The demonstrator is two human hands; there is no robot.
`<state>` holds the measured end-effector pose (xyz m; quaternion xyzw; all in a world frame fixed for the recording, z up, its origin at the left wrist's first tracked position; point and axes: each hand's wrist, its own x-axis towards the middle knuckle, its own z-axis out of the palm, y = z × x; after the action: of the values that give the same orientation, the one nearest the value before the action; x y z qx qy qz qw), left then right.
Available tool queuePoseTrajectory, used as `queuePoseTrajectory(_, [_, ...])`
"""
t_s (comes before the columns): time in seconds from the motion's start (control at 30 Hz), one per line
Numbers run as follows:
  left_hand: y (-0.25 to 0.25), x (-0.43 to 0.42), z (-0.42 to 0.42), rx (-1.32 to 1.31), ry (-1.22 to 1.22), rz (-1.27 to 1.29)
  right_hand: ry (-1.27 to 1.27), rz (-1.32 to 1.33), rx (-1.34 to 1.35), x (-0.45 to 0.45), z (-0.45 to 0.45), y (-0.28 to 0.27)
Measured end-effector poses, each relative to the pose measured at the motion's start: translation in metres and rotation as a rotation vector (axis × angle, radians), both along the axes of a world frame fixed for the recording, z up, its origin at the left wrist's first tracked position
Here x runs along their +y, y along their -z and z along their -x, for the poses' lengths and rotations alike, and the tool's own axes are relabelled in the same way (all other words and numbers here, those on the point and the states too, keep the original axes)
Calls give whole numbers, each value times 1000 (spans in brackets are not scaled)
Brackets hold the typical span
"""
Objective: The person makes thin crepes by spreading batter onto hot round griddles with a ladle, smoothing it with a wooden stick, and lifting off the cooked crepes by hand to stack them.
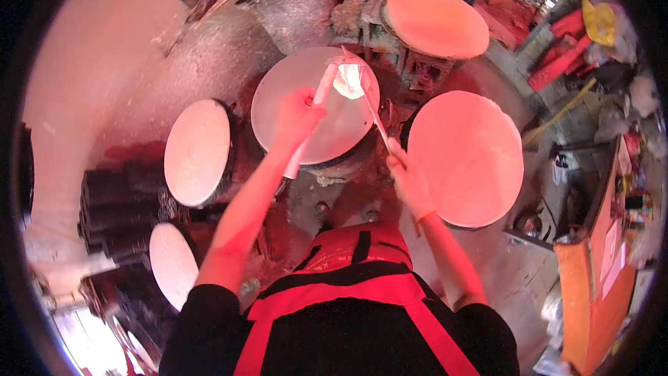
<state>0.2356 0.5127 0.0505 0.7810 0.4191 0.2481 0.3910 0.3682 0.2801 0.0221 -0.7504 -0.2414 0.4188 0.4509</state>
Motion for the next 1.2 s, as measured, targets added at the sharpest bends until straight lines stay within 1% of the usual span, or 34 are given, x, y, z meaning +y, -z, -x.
queuePoseTrajectory(0.03, [24,10,-4,-67,-13,23,53,-172,-252,1,20,54])
queuePoseTrajectory(0.07, [41,19,-6,-133,-27,49,104,-334,-511,4,38,82])
queuePoseTrajectory(0.1, [50,25,-8,-178,-55,89,149,-232,-489,13,56,76])
queuePoseTrajectory(0.17, [61,33,-7,-267,-124,171,137,80,-398,41,78,42])
queuePoseTrajectory(0.2, [63,40,-3,-243,-128,121,148,109,-356,58,83,40])
queuePoseTrajectory(0.27, [63,61,8,-197,-137,12,197,-21,-380,88,89,45])
queuePoseTrajectory(0.3, [51,66,15,-230,-134,84,220,-86,-393,101,88,54])
queuePoseTrajectory(0.37, [12,68,33,-294,-135,234,268,-331,-255,107,77,92])
queuePoseTrajectory(0.43, [-10,70,53,-504,-66,360,340,-332,511,93,86,42])
queuePoseTrajectory(0.47, [-16,72,63,-612,-32,420,452,-370,430,91,105,27])
queuePoseTrajectory(0.57, [0,75,103,-682,85,656,672,-384,322,79,134,55])
queuePoseTrajectory(0.63, [16,74,140,-511,16,926,583,-308,153,84,136,69])
queuePoseTrajectory(0.67, [25,74,160,-473,18,999,545,-313,1,100,132,92])
queuePoseTrajectory(0.7, [31,71,177,-433,19,1069,507,-293,-41,116,130,81])
queuePoseTrajectory(0.77, [29,49,205,-466,-84,1126,434,-256,-126,149,129,59])
queuePoseTrajectory(0.8, [24,40,216,-489,-122,1119,378,-186,-213,163,124,47])
queuePoseTrajectory(0.83, [17,32,225,-510,-161,1115,321,-112,-299,174,120,41])
queuePoseTrajectory(0.9, [13,21,239,-533,-222,1107,270,-92,-338,194,115,43])
queuePoseTrajectory(0.97, [15,15,249,-540,-263,1097,209,-80,-197,193,113,42])
queuePoseTrajectory(1.03, [26,15,258,-554,-312,1096,136,-78,125,177,110,20])
queuePoseTrajectory(1.1, [35,15,264,-575,-379,1068,277,-177,138,149,107,38])
queuePoseTrajectory(1.13, [40,16,271,-605,-364,1073,344,-226,143,136,108,43])
queuePoseTrajectory(1.2, [41,14,276,-627,-418,1012,424,-153,85,118,111,46])
